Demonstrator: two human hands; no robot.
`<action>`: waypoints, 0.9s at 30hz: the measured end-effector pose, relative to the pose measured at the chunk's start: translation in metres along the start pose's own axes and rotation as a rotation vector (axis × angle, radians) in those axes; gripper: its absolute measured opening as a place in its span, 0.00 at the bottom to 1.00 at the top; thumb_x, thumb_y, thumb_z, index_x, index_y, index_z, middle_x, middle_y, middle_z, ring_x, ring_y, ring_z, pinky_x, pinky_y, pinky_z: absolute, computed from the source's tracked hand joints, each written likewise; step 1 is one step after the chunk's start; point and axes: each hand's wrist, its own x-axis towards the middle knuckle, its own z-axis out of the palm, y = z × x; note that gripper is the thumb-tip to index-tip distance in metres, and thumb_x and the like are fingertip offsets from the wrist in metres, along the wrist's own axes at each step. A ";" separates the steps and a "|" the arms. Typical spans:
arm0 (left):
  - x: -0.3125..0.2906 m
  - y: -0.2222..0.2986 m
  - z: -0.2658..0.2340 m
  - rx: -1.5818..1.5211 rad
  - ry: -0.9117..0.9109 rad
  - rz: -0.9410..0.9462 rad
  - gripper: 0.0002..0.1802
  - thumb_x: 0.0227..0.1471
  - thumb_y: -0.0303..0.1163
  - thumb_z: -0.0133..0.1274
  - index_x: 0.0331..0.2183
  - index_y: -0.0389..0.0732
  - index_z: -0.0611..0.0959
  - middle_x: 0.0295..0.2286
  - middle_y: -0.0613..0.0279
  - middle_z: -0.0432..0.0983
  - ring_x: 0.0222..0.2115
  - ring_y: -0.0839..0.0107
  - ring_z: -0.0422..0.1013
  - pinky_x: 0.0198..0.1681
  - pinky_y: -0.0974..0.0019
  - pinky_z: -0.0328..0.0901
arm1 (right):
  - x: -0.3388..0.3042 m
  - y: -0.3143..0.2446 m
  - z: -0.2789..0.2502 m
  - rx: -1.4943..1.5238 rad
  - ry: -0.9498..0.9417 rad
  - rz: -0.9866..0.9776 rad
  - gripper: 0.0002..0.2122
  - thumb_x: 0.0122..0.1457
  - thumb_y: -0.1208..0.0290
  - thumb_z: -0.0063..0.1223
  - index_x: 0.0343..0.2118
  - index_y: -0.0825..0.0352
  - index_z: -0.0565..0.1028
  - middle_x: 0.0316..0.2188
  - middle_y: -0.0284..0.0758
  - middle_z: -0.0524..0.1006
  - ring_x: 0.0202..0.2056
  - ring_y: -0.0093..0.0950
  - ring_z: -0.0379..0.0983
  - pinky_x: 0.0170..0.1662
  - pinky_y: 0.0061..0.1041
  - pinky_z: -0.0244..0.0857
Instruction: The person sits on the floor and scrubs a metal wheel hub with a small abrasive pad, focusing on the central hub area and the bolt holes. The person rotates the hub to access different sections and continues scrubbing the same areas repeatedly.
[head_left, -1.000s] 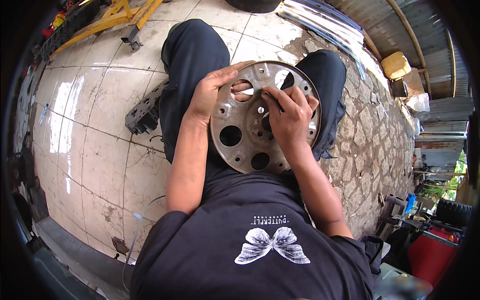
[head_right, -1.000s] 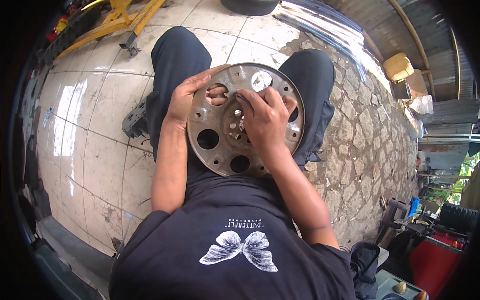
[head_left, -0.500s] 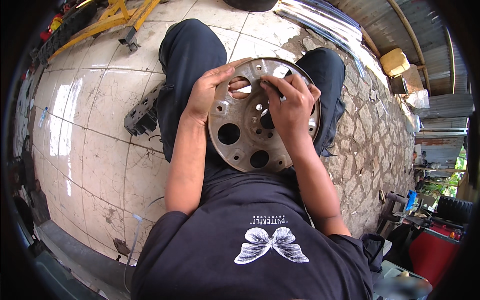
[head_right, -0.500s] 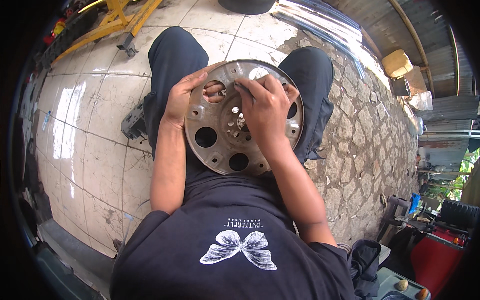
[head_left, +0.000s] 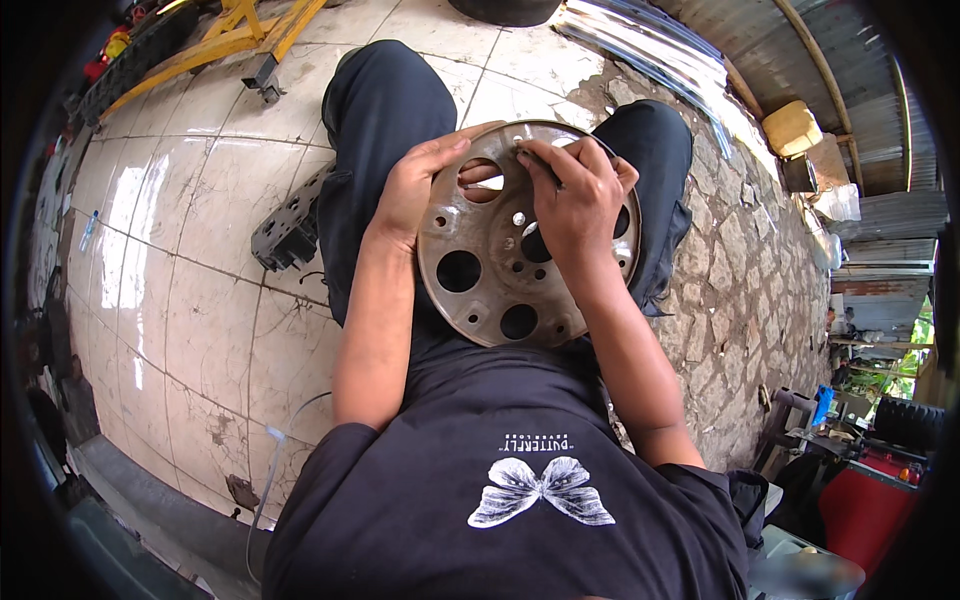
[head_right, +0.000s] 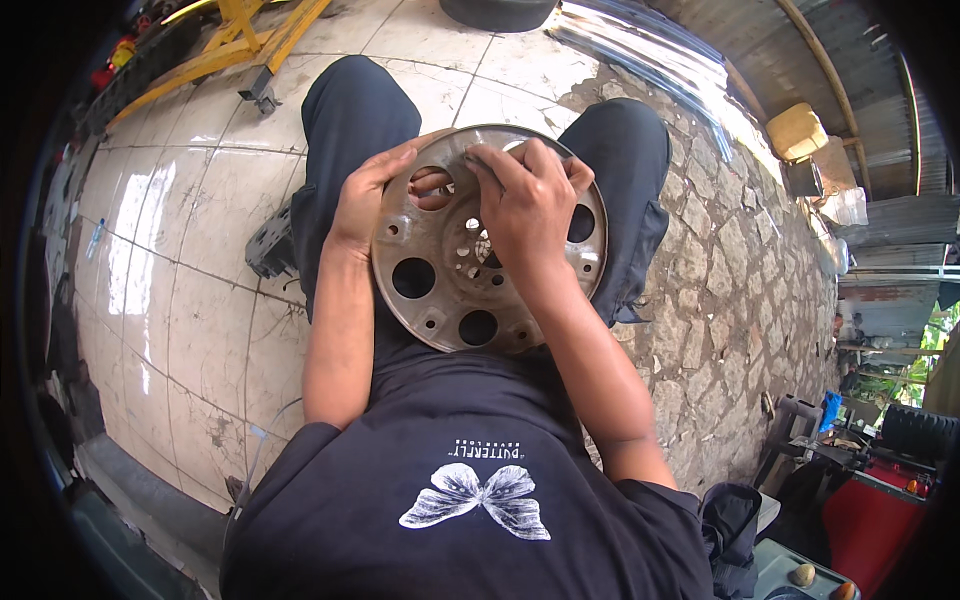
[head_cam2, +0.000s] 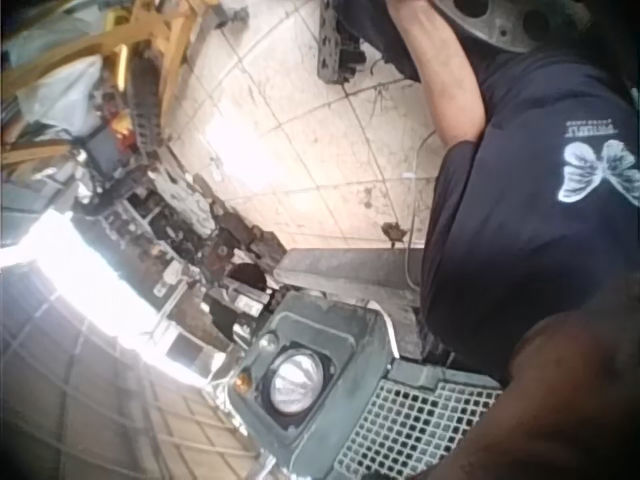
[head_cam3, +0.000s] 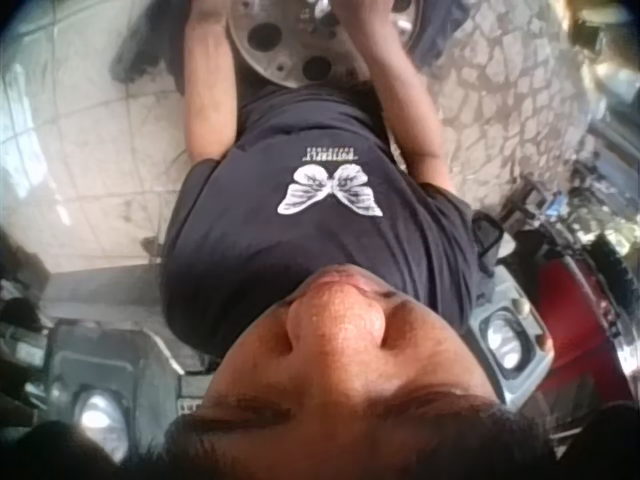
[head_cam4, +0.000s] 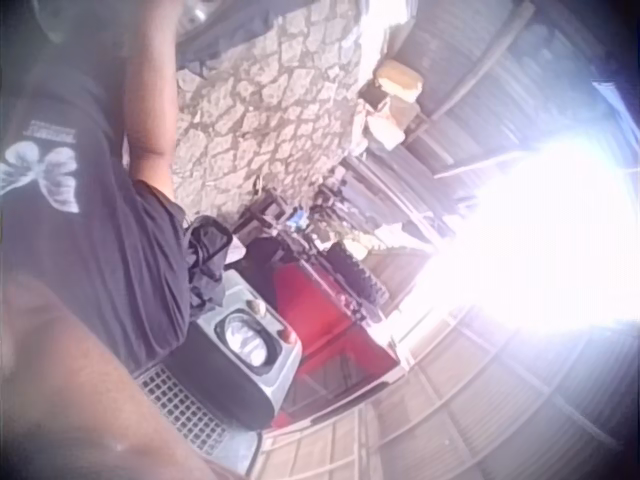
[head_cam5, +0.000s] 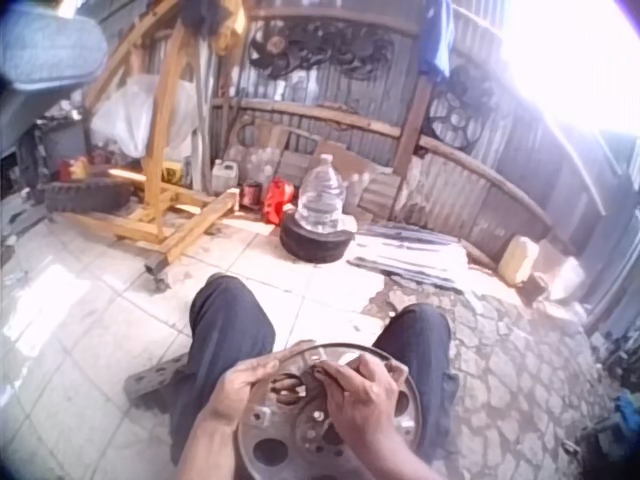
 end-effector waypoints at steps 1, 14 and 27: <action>-0.001 0.002 0.006 0.014 0.066 -0.019 0.28 0.76 0.31 0.41 0.67 0.21 0.70 0.42 0.59 0.77 0.35 0.78 0.66 0.39 0.71 0.69 | -0.010 0.000 -0.007 0.004 -0.051 -0.009 0.07 0.57 0.65 0.74 0.39 0.49 0.91 0.25 0.23 0.76 0.30 0.23 0.72 0.47 0.34 0.52; 0.010 -0.014 -0.036 -0.108 -0.215 0.018 0.29 0.75 0.32 0.42 0.67 0.20 0.70 0.45 0.53 0.79 0.38 0.75 0.70 0.42 0.69 0.71 | -0.009 -0.001 -0.008 0.053 -0.087 -0.011 0.05 0.58 0.66 0.72 0.38 0.53 0.90 0.26 0.27 0.75 0.30 0.28 0.74 0.48 0.38 0.54; 0.007 -0.009 -0.027 -0.067 -0.150 0.036 0.29 0.74 0.31 0.42 0.66 0.19 0.70 0.46 0.51 0.80 0.38 0.75 0.73 0.40 0.69 0.71 | -0.007 -0.014 -0.005 0.017 -0.070 0.012 0.05 0.57 0.66 0.73 0.37 0.54 0.89 0.25 0.28 0.77 0.30 0.30 0.75 0.45 0.36 0.60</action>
